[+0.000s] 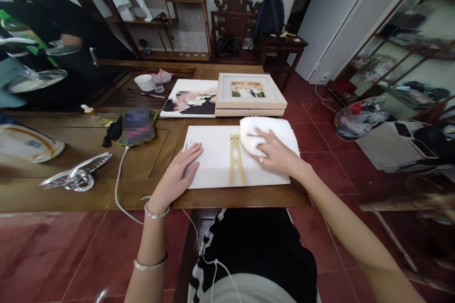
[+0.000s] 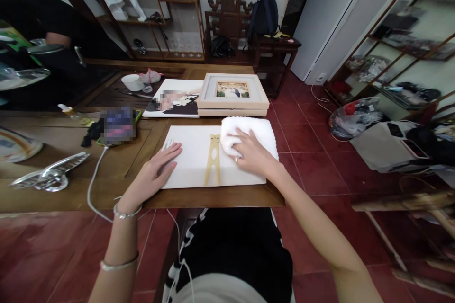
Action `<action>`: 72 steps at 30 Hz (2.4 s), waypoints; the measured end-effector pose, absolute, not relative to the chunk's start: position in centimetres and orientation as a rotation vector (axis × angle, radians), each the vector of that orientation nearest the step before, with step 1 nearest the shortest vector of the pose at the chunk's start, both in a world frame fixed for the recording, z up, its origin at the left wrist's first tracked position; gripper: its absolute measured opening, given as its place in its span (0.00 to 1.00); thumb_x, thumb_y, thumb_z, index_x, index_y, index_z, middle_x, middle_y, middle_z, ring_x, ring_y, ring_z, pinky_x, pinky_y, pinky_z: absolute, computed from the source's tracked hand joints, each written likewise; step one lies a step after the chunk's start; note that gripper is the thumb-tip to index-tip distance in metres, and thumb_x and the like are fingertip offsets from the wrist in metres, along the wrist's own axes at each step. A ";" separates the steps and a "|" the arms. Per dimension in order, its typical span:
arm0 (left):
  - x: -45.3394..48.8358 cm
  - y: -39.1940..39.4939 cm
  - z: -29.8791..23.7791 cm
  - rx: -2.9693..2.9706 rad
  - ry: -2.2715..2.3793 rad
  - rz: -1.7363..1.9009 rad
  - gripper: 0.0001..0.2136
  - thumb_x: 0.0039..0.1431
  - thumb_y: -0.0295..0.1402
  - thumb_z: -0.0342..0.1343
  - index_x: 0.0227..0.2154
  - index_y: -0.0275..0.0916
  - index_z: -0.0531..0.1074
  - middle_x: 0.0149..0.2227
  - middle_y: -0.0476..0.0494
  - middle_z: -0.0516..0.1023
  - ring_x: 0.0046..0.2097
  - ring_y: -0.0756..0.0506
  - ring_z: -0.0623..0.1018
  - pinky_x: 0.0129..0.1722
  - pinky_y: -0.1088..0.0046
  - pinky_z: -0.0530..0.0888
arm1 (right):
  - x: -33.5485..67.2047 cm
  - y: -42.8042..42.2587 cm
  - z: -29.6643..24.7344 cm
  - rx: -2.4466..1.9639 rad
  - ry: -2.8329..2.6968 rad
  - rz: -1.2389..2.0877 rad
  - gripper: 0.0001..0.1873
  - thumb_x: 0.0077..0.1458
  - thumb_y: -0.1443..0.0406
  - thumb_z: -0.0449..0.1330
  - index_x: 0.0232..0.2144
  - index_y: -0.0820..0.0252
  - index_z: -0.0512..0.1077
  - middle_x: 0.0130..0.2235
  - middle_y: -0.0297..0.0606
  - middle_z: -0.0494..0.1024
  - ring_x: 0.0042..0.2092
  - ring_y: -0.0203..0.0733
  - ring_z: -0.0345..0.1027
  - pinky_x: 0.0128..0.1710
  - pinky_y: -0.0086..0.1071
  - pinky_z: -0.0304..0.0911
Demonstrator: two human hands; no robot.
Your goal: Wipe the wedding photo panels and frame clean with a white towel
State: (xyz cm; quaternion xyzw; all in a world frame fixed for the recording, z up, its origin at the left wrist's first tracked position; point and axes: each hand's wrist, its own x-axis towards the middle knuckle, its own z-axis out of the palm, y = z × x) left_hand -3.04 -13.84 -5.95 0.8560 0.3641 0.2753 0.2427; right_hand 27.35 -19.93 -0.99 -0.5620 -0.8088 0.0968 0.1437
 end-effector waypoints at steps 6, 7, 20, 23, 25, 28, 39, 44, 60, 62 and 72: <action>-3.0 -13.8 -6.0 2.347 0.990 0.748 0.19 0.65 0.37 0.46 0.57 0.41 0.66 0.62 0.41 0.64 0.64 0.41 0.61 0.65 0.53 0.54 | 25.8 -27.7 1.5 -1.624 -2.430 0.540 0.09 0.45 0.76 0.53 0.21 0.59 0.68 0.64 0.39 0.59 0.68 0.54 0.37 0.65 0.60 0.37; -3.0 -13.8 -6.0 2.347 0.989 0.750 0.19 0.65 0.37 0.46 0.57 0.41 0.66 0.62 0.41 0.64 0.64 0.41 0.61 0.65 0.53 0.54 | 25.4 -28.9 1.9 -1.619 -2.439 0.601 0.10 0.44 0.76 0.53 0.20 0.59 0.68 0.65 0.37 0.58 0.68 0.53 0.37 0.65 0.59 0.37; -2.9 -13.9 -5.8 2.339 0.993 0.754 0.19 0.65 0.37 0.46 0.57 0.40 0.66 0.62 0.41 0.64 0.64 0.41 0.61 0.65 0.52 0.54 | 25.5 -24.4 2.6 -1.706 -2.316 0.573 0.13 0.61 0.59 0.53 0.28 0.59 0.70 0.52 0.46 0.74 0.63 0.55 0.55 0.57 0.46 0.57; -2.9 -13.9 -5.8 2.333 0.997 0.750 0.19 0.65 0.36 0.46 0.57 0.40 0.66 0.62 0.40 0.64 0.64 0.42 0.61 0.65 0.53 0.54 | 25.2 -20.7 1.4 -1.719 -2.229 0.456 0.14 0.62 0.58 0.52 0.31 0.60 0.71 0.47 0.46 0.76 0.60 0.56 0.59 0.55 0.49 0.57; -2.9 -13.9 -5.8 2.332 0.996 0.748 0.19 0.65 0.36 0.46 0.58 0.41 0.65 0.62 0.41 0.64 0.65 0.42 0.61 0.65 0.53 0.53 | 24.9 -18.5 0.6 -1.699 -2.189 0.405 0.14 0.62 0.58 0.52 0.32 0.60 0.72 0.47 0.46 0.76 0.60 0.57 0.58 0.56 0.52 0.55; -2.9 -13.9 -5.7 2.329 1.000 0.741 0.19 0.65 0.36 0.46 0.57 0.41 0.66 0.62 0.42 0.64 0.65 0.42 0.61 0.65 0.52 0.54 | 24.5 -16.6 -0.4 -1.619 -2.218 0.368 0.12 0.61 0.60 0.52 0.31 0.61 0.72 0.48 0.47 0.76 0.63 0.60 0.53 0.58 0.58 0.49; -2.9 -13.9 -5.9 2.336 0.996 0.766 0.19 0.65 0.36 0.46 0.58 0.42 0.65 0.62 0.42 0.64 0.64 0.42 0.61 0.65 0.52 0.54 | 21.8 -24.4 -0.1 -1.475 -2.519 0.336 0.09 0.49 0.75 0.57 0.29 0.62 0.76 0.64 0.48 0.59 0.67 0.61 0.36 0.62 0.65 0.38; -2.9 -13.9 -5.8 2.344 0.990 0.771 0.19 0.65 0.36 0.46 0.58 0.41 0.65 0.62 0.42 0.65 0.64 0.42 0.61 0.65 0.54 0.54 | 21.5 -27.3 0.9 -1.422 -2.619 0.419 0.07 0.48 0.75 0.59 0.26 0.62 0.76 0.65 0.46 0.56 0.67 0.60 0.35 0.63 0.61 0.40; -2.9 -13.9 -5.7 2.339 1.012 0.745 0.19 0.65 0.37 0.46 0.57 0.42 0.66 0.62 0.42 0.64 0.64 0.41 0.62 0.65 0.53 0.55 | 21.1 -15.7 -0.9 -1.528 -2.370 0.277 0.11 0.61 0.64 0.52 0.39 0.62 0.74 0.61 0.47 0.65 0.65 0.64 0.47 0.58 0.66 0.45; -2.9 -13.9 -5.7 2.333 1.009 0.747 0.19 0.65 0.37 0.46 0.57 0.41 0.66 0.62 0.42 0.64 0.64 0.41 0.62 0.65 0.53 0.55 | 20.4 -15.3 -1.0 -1.548 -2.401 0.247 0.11 0.60 0.66 0.53 0.40 0.62 0.74 0.61 0.48 0.65 0.65 0.64 0.45 0.58 0.66 0.44; -3.0 -13.9 -5.8 2.356 0.995 0.753 0.19 0.66 0.36 0.46 0.58 0.41 0.65 0.62 0.42 0.65 0.64 0.42 0.61 0.65 0.54 0.54 | 17.3 -25.2 0.5 -1.388 -2.648 0.293 0.09 0.52 0.68 0.59 0.36 0.61 0.76 0.62 0.51 0.62 0.66 0.66 0.39 0.61 0.64 0.38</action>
